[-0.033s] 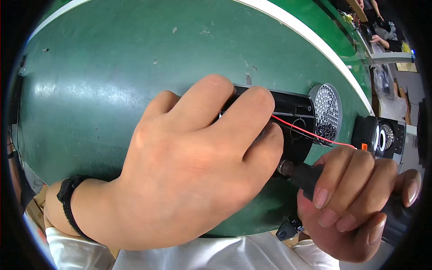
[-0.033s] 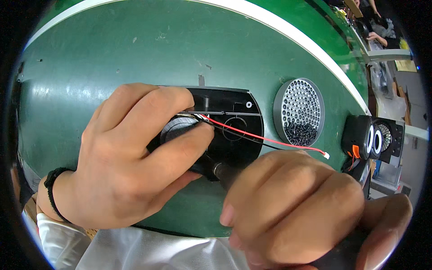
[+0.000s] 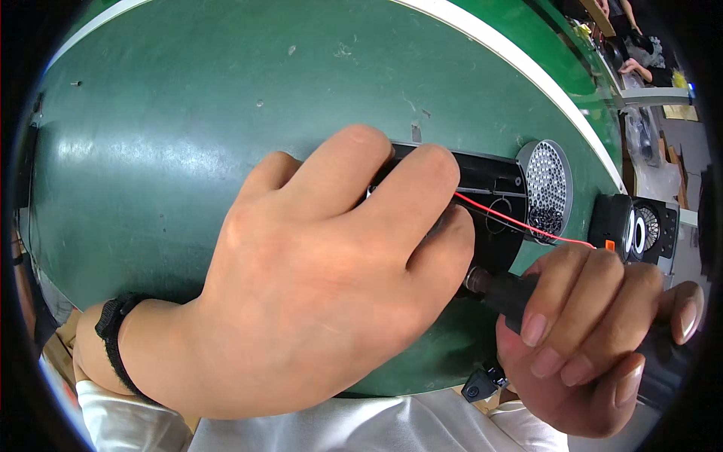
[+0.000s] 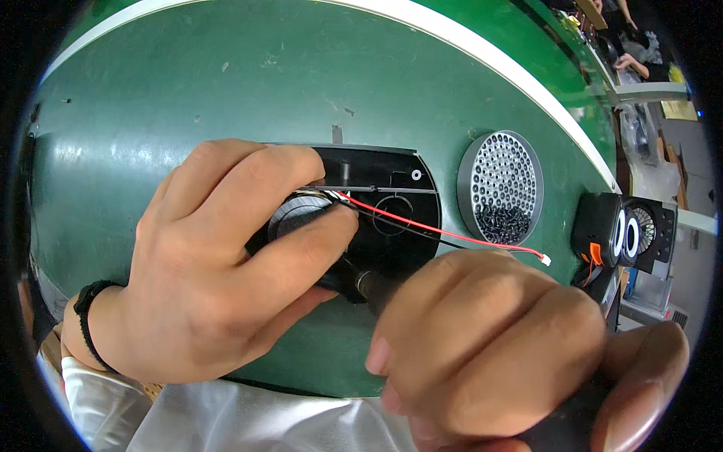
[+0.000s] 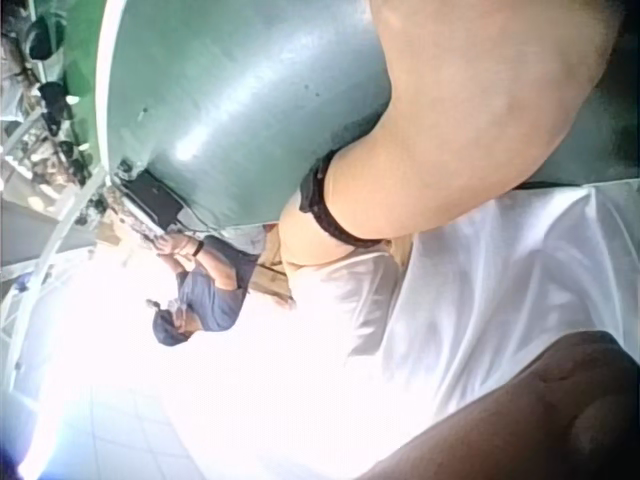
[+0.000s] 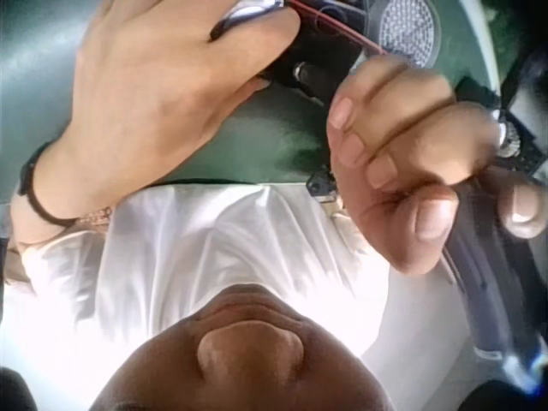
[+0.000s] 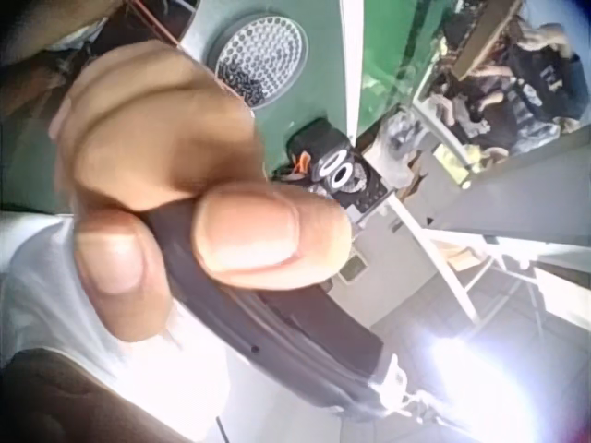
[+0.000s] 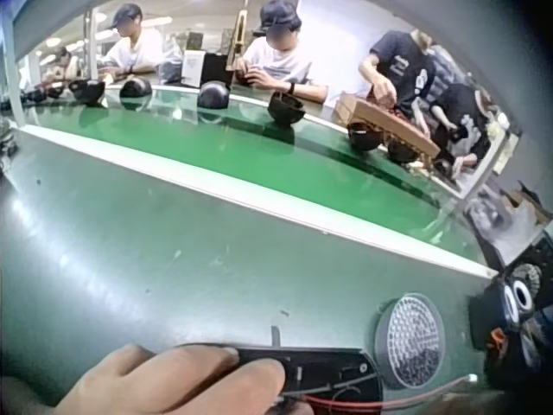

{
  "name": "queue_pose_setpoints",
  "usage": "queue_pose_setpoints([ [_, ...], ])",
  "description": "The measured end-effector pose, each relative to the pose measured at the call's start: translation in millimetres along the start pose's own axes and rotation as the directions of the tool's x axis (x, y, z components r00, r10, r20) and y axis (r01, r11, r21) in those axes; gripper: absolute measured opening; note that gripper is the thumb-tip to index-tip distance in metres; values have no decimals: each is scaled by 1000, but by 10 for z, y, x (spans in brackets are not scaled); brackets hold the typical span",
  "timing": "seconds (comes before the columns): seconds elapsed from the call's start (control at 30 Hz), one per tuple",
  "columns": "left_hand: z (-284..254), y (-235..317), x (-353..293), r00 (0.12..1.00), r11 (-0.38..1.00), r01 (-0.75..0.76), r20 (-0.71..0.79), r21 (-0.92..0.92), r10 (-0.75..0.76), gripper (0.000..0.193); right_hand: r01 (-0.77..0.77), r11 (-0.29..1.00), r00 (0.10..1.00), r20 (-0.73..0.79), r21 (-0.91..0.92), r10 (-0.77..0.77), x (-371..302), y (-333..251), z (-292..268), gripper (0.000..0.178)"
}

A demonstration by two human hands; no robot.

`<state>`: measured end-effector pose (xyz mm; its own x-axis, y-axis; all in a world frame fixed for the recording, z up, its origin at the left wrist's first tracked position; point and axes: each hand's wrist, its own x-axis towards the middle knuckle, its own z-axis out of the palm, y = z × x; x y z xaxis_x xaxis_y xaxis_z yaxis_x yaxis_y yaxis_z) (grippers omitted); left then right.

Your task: The person is assembling an electronic component, likely a speaker or audio device, by attaching wires and using an electric screwdriver to secure components.

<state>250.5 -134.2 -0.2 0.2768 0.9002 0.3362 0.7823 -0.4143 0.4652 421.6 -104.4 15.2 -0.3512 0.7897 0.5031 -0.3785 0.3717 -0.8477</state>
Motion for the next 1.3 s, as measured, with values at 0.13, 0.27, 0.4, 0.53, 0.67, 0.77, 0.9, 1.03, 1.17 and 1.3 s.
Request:
queue_pose_setpoints([
  [0.13,5,12,11,1000,1000,1,6,3,-1,52,-1,1000,1000,15,-21,2,-12,2,-9,30],
  [0.27,21,27,-5,999,999,-25,-47,31,27,49,35,997,837,547,-71,9,240,-40,-262,42],
  [0.4,64,9,-32,999,997,-21,-48,78,25,48,102,994,941,326,-27,-88,3,77,-40,30],
  [0.53,93,28,-7,998,996,-31,-60,83,36,45,-19,992,996,90,-125,30,-12,6,14,24],
  [0.67,112,79,-32,993,993,-47,-105,110,59,44,35,989,993,119,-144,-18,-47,1,-3,25],
  [0.77,125,102,-29,994,991,-46,-97,127,59,45,26,992,986,164,-121,-6,-66,-4,-119,24],
  [0.9,160,148,2,992,987,-58,-103,148,74,46,1,997,979,203,-82,16,-63,0,-195,25],
  [1.03,129,177,11,997,991,-37,-64,131,46,46,-16,996,974,225,-86,35,-60,-19,-204,22],
  [1.17,157,215,-31,994,983,-46,-85,176,62,46,-9,997,978,209,-73,24,-115,20,-181,23],
  [1.3,204,174,-147,999,975,-20,-41,220,30,49,55,997,983,179,-60,-44,-126,84,-216,27],
])
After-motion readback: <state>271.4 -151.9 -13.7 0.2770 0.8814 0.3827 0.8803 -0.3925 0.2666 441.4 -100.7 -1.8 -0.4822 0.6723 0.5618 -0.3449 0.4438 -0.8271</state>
